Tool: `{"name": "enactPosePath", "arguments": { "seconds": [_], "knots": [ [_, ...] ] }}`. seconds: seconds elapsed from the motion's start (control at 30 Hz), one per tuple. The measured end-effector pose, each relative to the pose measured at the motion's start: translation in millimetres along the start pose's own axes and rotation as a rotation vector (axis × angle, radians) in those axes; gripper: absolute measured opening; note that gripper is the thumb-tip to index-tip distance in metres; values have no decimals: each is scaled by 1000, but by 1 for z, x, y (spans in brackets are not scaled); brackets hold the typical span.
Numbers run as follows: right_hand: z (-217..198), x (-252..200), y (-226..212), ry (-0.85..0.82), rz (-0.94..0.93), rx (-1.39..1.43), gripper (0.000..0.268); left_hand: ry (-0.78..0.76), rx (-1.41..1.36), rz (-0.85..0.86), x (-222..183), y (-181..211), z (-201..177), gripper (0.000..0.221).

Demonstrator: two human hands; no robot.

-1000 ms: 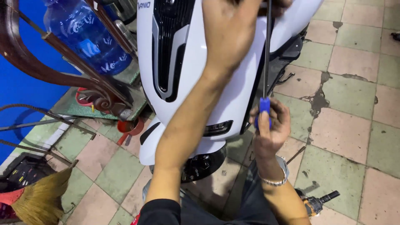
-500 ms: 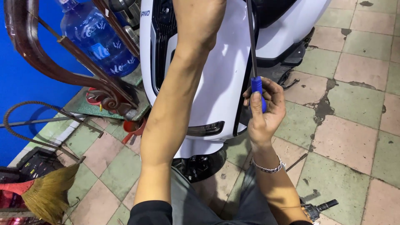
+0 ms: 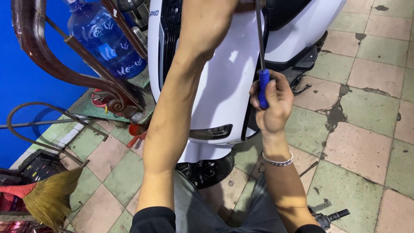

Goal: Using a screwdriver to fasten the front panel screws on a motorcycle.

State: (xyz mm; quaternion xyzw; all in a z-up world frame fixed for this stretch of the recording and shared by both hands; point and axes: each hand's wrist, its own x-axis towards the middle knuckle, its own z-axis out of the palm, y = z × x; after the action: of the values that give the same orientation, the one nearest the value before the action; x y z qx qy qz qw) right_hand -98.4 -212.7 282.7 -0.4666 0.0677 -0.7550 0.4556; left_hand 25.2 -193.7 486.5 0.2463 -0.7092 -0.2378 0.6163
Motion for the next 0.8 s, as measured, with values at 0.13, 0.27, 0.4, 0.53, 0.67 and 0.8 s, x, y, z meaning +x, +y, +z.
{"name": "enactPosePath", "arguments": {
  "seconds": [0.13,0.27,0.4,0.53,0.67,0.8],
  "knots": [
    [-12,5,-10,-155,454,463,30,47,18,-35,-3,-3,3,13],
    [-10,-24,-13,-72,46,-126,79,267,217,102,2,-6,7,19],
    [-8,-51,11,1,-261,-110,47,239,249,111,1,-11,3,21],
    [-4,-48,-4,101,154,81,42,-8,284,65,-8,4,-1,15],
    [-3,-29,-24,146,649,419,42,-132,127,-111,-18,7,1,23],
    [-6,-43,-13,-23,270,124,52,-5,213,-46,-18,11,11,19]
  ]
}}
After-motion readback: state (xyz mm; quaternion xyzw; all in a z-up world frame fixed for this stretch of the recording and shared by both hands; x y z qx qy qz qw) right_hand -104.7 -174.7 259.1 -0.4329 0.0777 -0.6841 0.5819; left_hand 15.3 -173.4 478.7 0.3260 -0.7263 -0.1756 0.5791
